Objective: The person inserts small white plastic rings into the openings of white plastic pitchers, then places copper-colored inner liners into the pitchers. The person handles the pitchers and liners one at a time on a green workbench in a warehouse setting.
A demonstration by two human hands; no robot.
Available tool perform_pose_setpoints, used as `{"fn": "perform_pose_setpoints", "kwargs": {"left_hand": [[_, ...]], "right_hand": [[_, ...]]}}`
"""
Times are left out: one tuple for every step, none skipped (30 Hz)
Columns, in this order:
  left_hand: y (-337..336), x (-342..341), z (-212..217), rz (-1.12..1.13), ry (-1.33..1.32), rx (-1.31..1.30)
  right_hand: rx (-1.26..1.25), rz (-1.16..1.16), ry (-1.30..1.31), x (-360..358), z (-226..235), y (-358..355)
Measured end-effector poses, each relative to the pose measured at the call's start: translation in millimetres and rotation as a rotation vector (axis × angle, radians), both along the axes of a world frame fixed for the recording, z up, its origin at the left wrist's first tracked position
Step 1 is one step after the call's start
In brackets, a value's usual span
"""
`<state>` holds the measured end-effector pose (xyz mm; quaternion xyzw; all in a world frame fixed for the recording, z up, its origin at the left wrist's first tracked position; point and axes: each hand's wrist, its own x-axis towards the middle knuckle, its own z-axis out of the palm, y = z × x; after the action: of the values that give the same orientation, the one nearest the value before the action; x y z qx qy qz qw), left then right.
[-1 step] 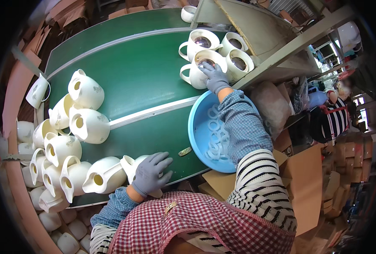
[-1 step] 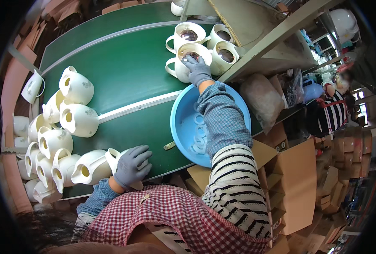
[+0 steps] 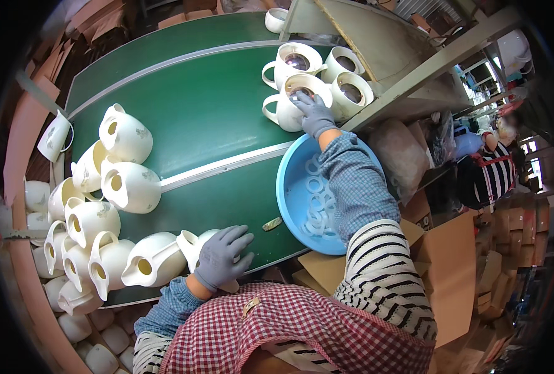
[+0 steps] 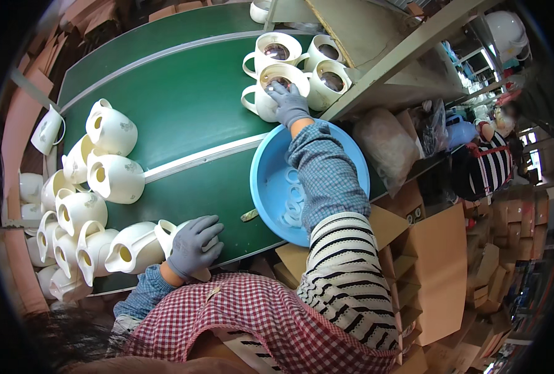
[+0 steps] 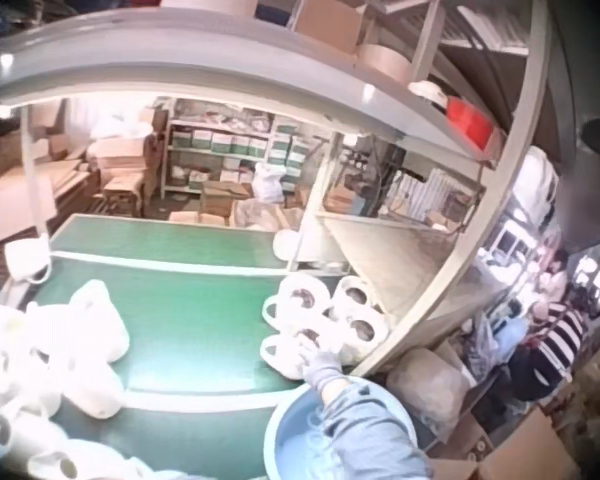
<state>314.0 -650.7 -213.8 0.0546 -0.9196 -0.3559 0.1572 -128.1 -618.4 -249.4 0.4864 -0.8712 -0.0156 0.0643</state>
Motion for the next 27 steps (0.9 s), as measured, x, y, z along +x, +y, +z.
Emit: {"fn": "perform_pose_setpoints", "kwargs": {"left_hand": [[1, 0, 0, 0.007, -0.002, -0.004], [2, 0, -1, 0.009, -0.012, -0.015], [2, -1, -2, 0.007, -0.021, -0.025], [2, 0, -3, 0.002, -0.032, -0.033], [2, 0, -4, 0.002, -0.026, -0.036], [3, 0, -6, -0.002, -0.021, -0.039], [2, -1, -7, -0.014, -0.012, -0.042], [2, 1, -8, -0.031, -0.018, -0.033], [-1, -2, -8, -0.052, -0.026, -0.024], [-3, 2, -7, -0.067, -0.046, -0.012], [-6, 7, -4, -0.083, -0.059, 0.068], [-11, 8, 1, -0.119, -0.051, 0.15], [-13, 7, 13, -0.124, -0.043, 0.165], [-15, 2, 29, -0.131, -0.026, 0.178], [-16, -13, 41, -0.202, -0.024, 0.192], [-15, -33, 53, -0.272, -0.026, 0.204], [-7, -60, 62, -0.353, -0.047, 0.243], [2, -94, 64, -0.441, -0.096, 0.268], [18, -127, 55, -0.486, -0.078, 0.296], [32, -162, 45, -0.464, -0.226, 0.097], [43, -193, 27, -0.49, -0.212, -0.042], [44, -224, -16, -0.44, -0.359, -0.074], [54, -251, -36, -0.378, -0.506, -0.17], [61, -277, -52, -0.384, -0.709, -0.305], [59, -290, -81, -0.357, -0.704, -0.499], [61, -298, -99, -0.34, -0.759, -0.586], [66, -300, -110, -0.332, -0.797, -0.611]], "right_hand": [[-0.027, 0.06, -0.028, -1, -6, -5], [-0.078, 0.085, -0.005, 5, -8, -9], [-0.106, 0.07, 0.04, 8, -8, -13], [-0.131, 0.052, 0.084, 12, -6, -15], [-0.148, 0.059, 0.106, 17, 4, -15], [-0.163, 0.062, 0.127, 21, 13, -13], [-0.275, 0.078, 0.121, 27, 22, -4], [-0.459, 0.141, 0.111, 33, 25, 6], [-0.597, 0.215, -0.032, 32, 34, 24], [-0.738, 0.289, -0.187, 37, 50, 47], [-0.769, 0.277, -0.264, 46, 67, 77], [-0.797, 0.253, -0.323, 56, 88, 121], [-0.783, 0.163, -0.415, 66, 105, 167], [-0.77, 0.076, -0.497, 79, 120, 213], [-0.82, -0.117, -0.678, 97, 137, 258], [-0.873, -0.312, -0.859, 117, 147, 300], [-0.928, -0.411, -0.808, 134, 146, 337], [-0.982, -0.518, -0.749, 151, 145, 371], [-1.038, -0.616, -0.752, 169, 144, 398], [-1.074, -0.64, -0.731, 190, 147, 419], [-1.093, -0.69, -0.752, 210, 146, 442], [-1.114, -0.725, -0.78, 228, 143, 460], [-1.056, -0.834, -0.777, 250, 148, 476], [-0.982, -0.871, -0.758, 275, 153, 488], [-0.953, -0.875, -0.893, 296, 154, 499], [-0.917, -0.877, -1.039, 317, 153, 508], [-0.774, -0.777, -1.045, 334, 160, 504]]}}
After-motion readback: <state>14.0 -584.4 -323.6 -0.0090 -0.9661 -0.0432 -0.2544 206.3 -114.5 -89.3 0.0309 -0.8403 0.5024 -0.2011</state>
